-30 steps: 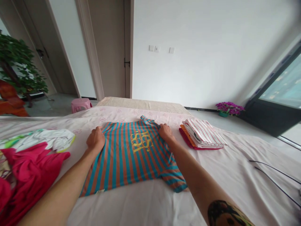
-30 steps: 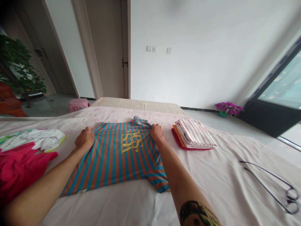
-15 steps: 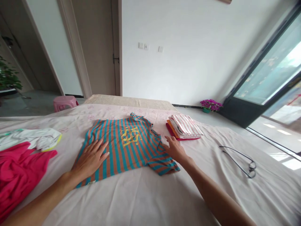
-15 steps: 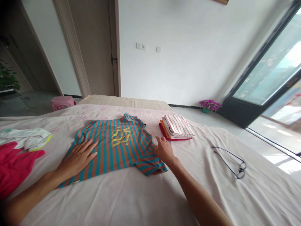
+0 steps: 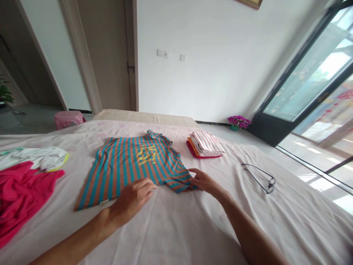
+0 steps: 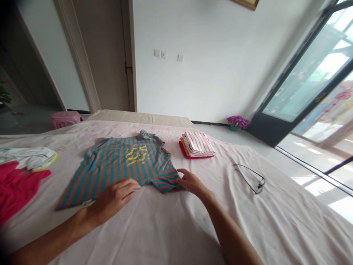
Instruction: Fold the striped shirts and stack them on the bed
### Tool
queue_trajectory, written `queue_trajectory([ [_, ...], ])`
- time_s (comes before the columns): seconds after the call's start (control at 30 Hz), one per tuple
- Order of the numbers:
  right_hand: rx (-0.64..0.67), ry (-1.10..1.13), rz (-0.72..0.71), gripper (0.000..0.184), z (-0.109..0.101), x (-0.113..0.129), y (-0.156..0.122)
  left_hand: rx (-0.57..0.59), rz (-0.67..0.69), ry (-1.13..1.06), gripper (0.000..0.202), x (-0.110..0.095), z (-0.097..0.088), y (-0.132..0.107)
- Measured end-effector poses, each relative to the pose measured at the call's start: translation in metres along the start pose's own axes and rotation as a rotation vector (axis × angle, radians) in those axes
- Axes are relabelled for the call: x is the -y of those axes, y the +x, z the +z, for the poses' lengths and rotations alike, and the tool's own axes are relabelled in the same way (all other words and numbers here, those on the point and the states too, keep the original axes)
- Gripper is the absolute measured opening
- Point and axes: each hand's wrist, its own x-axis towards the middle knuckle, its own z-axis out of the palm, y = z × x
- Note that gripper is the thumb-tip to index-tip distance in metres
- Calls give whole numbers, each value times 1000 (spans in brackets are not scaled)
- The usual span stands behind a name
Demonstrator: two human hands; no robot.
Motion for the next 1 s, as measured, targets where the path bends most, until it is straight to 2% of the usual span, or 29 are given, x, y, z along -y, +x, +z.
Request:
queue_trajectory([
  [0.07, 33, 108, 3, 60, 2, 4, -1, 19, 28, -3, 22, -23, 14, 17],
  [0.13, 63, 256, -18, 62, 5, 6, -3, 39, 34, 38, 24, -36, 29, 32],
  [0.23, 56, 406, -35, 55, 8, 4, -6, 15, -8, 111, 21, -41, 50, 47],
  [0.33, 79, 411, -20, 48, 7, 0, -9, -56, -41, 94, 9, -35, 62, 53],
  [0.43, 195, 410, -36, 49, 3, -2, -15, -69, -44, -49, 14, -28, 59, 50],
  [0.53, 387, 321, -30, 50, -6, -3, -17, -5, -51, -240, 14, -20, 44, 38],
  [0.57, 413, 268, -21, 48, -9, -3, -14, 9, -68, -270, 14, -16, 36, 33],
  [0.63, 348, 147, -1, 42, -17, -2, 0, 11, -113, -245, 19, -6, 21, 18],
  [0.73, 10, -93, -22, 35, -23, 5, 36, -7, -168, -87, 29, 12, -1, -7],
  [0.8, -198, -290, -27, 37, -21, 13, 65, -13, -192, 24, 32, 25, -13, -25],
  [0.87, -278, -403, 18, 43, -15, 23, 91, -21, -211, 110, 30, 38, -21, -41],
  [1.0, -299, -425, 102, 51, 1, 37, 123, -54, -211, 206, 29, 62, -27, -64],
])
